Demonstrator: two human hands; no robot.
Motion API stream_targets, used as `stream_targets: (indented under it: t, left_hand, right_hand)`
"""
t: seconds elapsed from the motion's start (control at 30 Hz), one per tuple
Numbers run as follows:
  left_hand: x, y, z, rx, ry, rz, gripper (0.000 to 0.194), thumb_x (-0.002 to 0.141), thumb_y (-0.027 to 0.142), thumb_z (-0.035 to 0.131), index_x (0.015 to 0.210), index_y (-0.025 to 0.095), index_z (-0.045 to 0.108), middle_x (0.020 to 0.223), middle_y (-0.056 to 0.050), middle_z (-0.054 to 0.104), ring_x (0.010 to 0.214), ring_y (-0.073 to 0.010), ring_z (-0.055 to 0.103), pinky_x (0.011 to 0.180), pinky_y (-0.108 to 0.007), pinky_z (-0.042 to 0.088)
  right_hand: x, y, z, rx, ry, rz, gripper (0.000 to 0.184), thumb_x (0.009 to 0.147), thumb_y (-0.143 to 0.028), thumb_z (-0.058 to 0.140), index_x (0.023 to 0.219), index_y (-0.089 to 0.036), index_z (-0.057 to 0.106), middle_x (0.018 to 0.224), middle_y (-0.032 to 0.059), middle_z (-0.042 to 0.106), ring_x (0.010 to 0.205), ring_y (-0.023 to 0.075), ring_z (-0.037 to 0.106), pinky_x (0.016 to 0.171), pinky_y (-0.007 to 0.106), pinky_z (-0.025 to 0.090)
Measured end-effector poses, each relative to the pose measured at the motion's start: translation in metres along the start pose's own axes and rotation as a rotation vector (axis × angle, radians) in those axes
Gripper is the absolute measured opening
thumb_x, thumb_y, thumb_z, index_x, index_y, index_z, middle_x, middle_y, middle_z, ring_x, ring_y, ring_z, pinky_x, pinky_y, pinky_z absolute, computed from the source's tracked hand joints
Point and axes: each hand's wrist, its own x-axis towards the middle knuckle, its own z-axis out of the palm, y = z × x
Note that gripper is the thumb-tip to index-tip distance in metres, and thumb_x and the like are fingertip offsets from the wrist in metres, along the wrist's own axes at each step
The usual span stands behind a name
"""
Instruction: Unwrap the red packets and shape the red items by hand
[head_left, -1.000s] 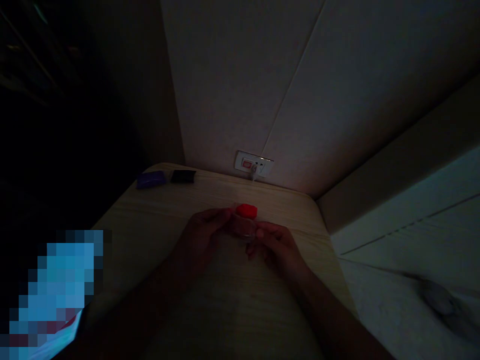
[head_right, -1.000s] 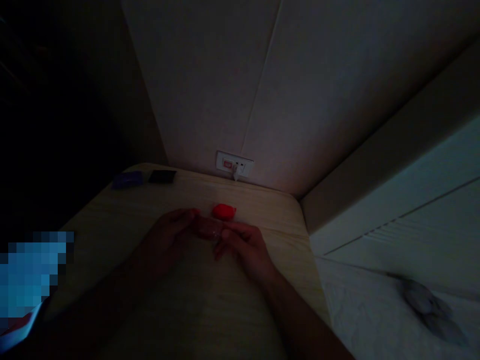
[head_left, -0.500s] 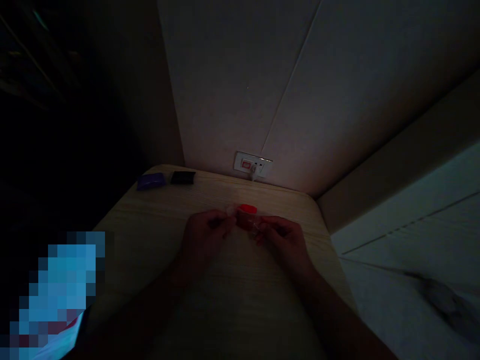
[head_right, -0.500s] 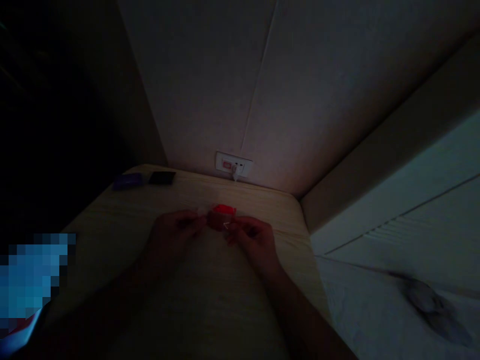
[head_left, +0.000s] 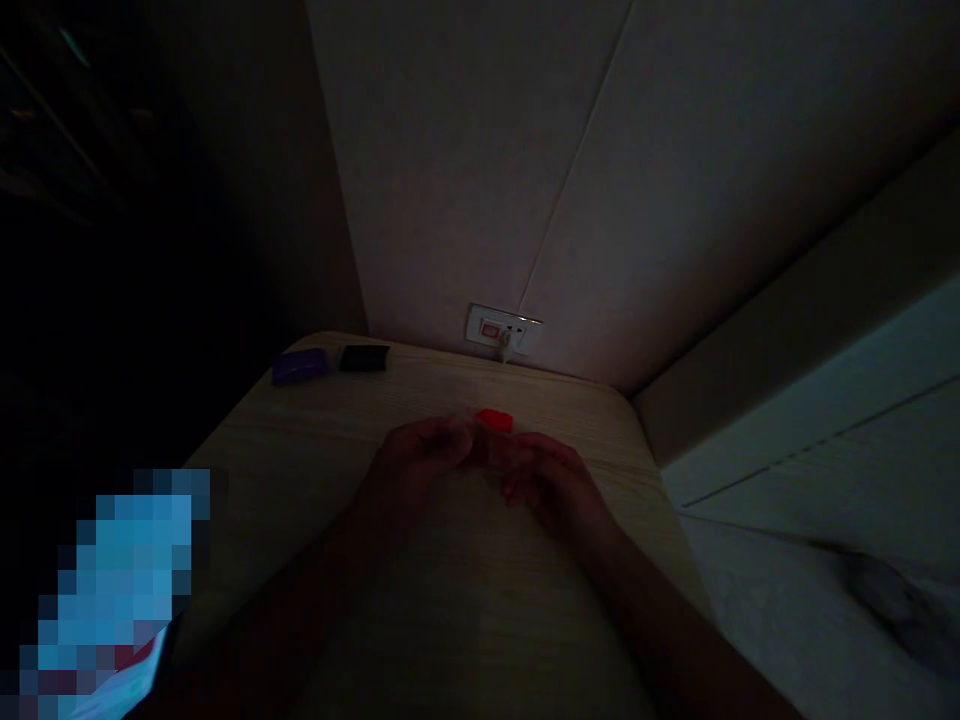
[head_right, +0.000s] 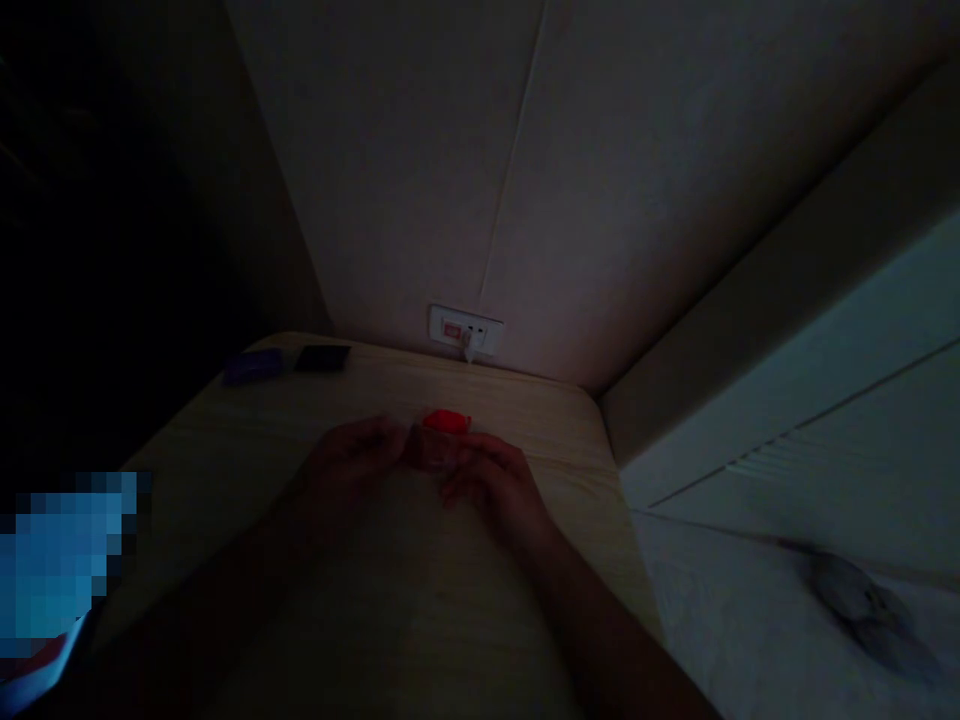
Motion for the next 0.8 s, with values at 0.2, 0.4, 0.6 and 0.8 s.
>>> stream_targets:
  t: [0.2,0.4,0.6,0.8]
  left_hand:
    - [-0.002,0.002,0.007,-0.281,-0.218,-0.118,0.038,0.084,0.056,0.066,0.082,0.019,0.072,0.092,-0.013,0.073,0.081,-0.0279,0.068,0.074,-0.043,0.054]
    - [0.003,-0.011,0.0,0.512,0.27,0.013,0.02,0.081,0.03,0.066,0.067,0.02,0.056,0.06,0.002,0.055,0.057,-0.0149,0.05,0.057,-0.028,0.037]
    - [-0.003,-0.008,0.006,0.838,0.385,0.212,0.024,0.093,0.031,0.057,0.073,0.019,0.057,0.068,0.001,0.058,0.065,-0.0149,0.054,0.064,-0.028,0.039]
    - [0.002,-0.01,0.004,0.222,0.206,0.034,0.029,0.09,0.045,0.061,0.079,0.019,0.059,0.074,0.001,0.06,0.066,-0.0147,0.057,0.058,-0.025,0.047]
  right_hand:
    - [-0.003,-0.003,0.002,0.154,-0.119,0.121,0.022,0.076,-0.034,0.078,0.09,-0.019,0.07,0.057,-0.0014,0.069,0.045,0.016,0.066,0.043,0.023,0.053]
    - [-0.005,-0.003,-0.007,-0.395,0.099,-0.19,0.015,0.082,-0.03,0.076,0.086,-0.016,0.075,0.064,0.0023,0.072,0.052,0.0129,0.064,0.052,0.022,0.053]
    - [-0.019,-0.008,0.004,-0.729,0.205,-0.394,0.016,0.085,-0.029,0.073,0.095,-0.017,0.078,0.074,0.0052,0.075,0.062,0.0168,0.068,0.058,0.026,0.054]
    - [-0.002,-0.005,-0.002,-0.215,0.16,-0.225,0.018,0.084,-0.034,0.074,0.085,-0.016,0.074,0.059,0.0005,0.069,0.047,0.0132,0.063,0.046,0.023,0.052]
